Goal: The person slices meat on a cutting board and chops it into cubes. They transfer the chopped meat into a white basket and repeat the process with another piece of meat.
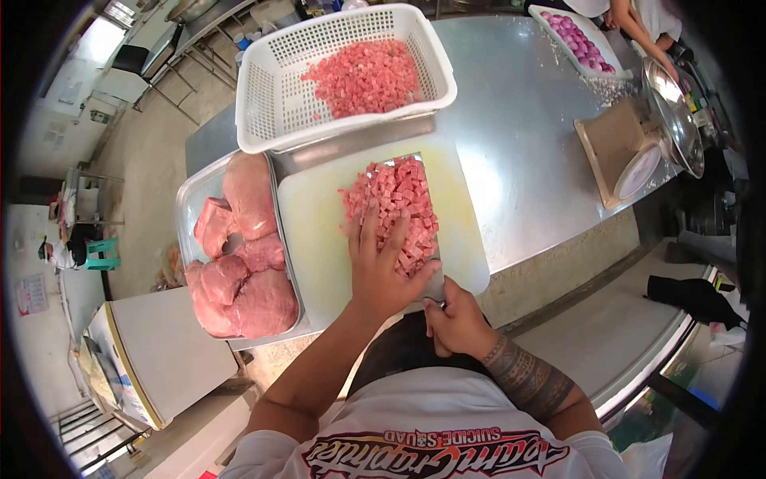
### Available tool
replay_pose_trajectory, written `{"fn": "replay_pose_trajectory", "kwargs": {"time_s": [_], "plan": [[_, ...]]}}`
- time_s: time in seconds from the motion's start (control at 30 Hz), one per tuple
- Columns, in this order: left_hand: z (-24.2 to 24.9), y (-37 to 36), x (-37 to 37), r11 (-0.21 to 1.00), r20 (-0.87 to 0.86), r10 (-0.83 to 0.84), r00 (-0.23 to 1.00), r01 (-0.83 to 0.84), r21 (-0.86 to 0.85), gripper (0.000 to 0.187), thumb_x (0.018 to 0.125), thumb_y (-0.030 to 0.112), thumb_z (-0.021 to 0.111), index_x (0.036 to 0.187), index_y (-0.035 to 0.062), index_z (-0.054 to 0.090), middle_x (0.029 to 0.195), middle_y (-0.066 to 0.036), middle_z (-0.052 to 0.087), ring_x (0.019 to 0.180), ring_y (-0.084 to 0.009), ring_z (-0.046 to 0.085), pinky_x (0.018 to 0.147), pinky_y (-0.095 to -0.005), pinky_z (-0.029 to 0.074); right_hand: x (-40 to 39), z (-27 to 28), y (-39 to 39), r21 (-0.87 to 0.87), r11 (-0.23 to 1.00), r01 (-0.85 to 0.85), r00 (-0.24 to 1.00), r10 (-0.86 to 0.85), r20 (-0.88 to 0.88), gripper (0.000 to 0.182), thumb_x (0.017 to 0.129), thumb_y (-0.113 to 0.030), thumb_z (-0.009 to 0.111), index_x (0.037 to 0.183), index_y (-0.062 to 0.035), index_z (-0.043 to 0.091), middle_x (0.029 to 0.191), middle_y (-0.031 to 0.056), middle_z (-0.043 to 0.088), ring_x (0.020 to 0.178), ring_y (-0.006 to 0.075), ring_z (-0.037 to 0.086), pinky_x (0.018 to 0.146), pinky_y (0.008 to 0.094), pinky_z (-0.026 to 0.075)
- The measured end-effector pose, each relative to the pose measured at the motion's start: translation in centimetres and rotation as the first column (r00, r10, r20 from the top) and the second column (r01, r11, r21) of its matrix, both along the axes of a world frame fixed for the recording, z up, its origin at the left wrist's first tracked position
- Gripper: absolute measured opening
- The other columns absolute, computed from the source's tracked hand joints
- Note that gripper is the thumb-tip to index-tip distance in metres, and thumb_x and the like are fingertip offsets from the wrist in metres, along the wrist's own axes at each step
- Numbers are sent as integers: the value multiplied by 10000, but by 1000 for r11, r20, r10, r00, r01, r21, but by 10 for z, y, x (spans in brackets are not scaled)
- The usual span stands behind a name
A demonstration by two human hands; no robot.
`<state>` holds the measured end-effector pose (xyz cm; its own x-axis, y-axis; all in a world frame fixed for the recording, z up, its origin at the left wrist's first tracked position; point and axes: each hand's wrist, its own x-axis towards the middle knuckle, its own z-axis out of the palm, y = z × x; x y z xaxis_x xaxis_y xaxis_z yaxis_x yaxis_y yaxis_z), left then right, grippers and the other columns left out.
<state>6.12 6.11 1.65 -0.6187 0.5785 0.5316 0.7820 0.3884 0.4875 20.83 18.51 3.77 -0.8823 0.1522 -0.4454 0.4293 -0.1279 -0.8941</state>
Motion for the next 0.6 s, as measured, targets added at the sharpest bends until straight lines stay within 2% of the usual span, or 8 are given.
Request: {"fn": "replay_pose_trajectory", "kwargs": {"time_s": [0.13, 0.23, 0.27, 0.3, 0.33, 0.43, 0.53, 0.6], "plan": [[36, 40, -55, 996, -38, 83, 996, -82, 41, 841, 785, 374, 897, 1517, 109, 577, 1612, -310, 401, 1414, -511, 458, 1162, -599, 393, -63, 43, 43, 125, 991, -45, 999, 48, -17, 222, 1042, -106, 591, 1157, 66, 512, 750, 121, 668, 560, 195, 678, 522, 365, 549], [46, 93, -145, 985, -149, 145, 978, -129, 118, 811, 799, 353, 889, 1509, 108, 584, 1586, -309, 443, 1407, -482, 490, 1166, -558, 418, -155, 62, 102, 206, 969, -139, 990, 137, 26, 254, 1038, -141, 593, 1143, 75, 510, 736, 132, 666, 545, 216, 675, 528, 381, 558], [42, 112, -177, 978, -219, 187, 958, -160, 136, 797, 809, 353, 883, 1507, 107, 586, 1570, -307, 468, 1398, -472, 509, 1168, -549, 425, -182, 45, 122, 133, 984, -119, 993, 121, -7, 193, 1031, -133, 592, 1105, 41, 554, 747, 71, 610, 571, 176, 632, 528, 358, 535], [36, 129, -208, 977, -237, 203, 950, -180, 117, 774, 823, 359, 869, 1500, 107, 591, 1557, -307, 488, 1387, -479, 519, 1169, -557, 426, -196, 57, 133, 129, 985, -115, 993, 119, -20, 149, 1031, -119, 588, 1063, 20, 547, 738, 67, 608, 577, 184, 633, 540, 349, 537], [27, 140, -234, 975, -255, 220, 942, -201, 97, 751, 838, 366, 855, 1494, 106, 597, 1544, -306, 507, 1376, -487, 529, 1170, -564, 426, -193, 52, 138, 81, 985, -154, 987, 157, -21, 135, 1032, -110, 582, 1066, 16, 548, 741, 67, 610, 578, 184, 634, 545, 344, 538], [-3, 158, -287, 953, -86, 234, 969, -246, -179, 633, 922, 361, 773, 1469, 84, 616, 1510, -288, 553, 1372, -477, 538, 1171, -522, 440, -139, 22, 157, 6, 977, -212, 977, 212, 39, 104, 1035, -78, 557, 1093, 7, 559, 750, 66, 619, 585, 175, 636, 558, 326, 539], [-16, 140, -315, 974, -86, 227, 970, -228, -4, 457, 999, 324, 680, 1362, 46, 678, 1397, -281, 635, 1289, -452, 608, 1095, -491, 500, -38, 24, 146, -52, 994, -95, 975, 104, 197, 158, 1034, -72, 570, 1174, -2, 594, 754, 37, 630, 590, 132, 638, 545, 298, 529], [4, 99, -297, 926, 8, 365, 931, -362, -103, 333, 1055, 313, 600, 1169, 33, 740, 1150, -260, 730, 1088, -445, 694, 953, -513, 552, 16, 13, 136, 48, 999, -2, 974, -9, 227, 224, 1029, -65, 588, 1234, 21, 611, 727, 46, 640, 585, 136, 639, 535, 307, 522]]}}
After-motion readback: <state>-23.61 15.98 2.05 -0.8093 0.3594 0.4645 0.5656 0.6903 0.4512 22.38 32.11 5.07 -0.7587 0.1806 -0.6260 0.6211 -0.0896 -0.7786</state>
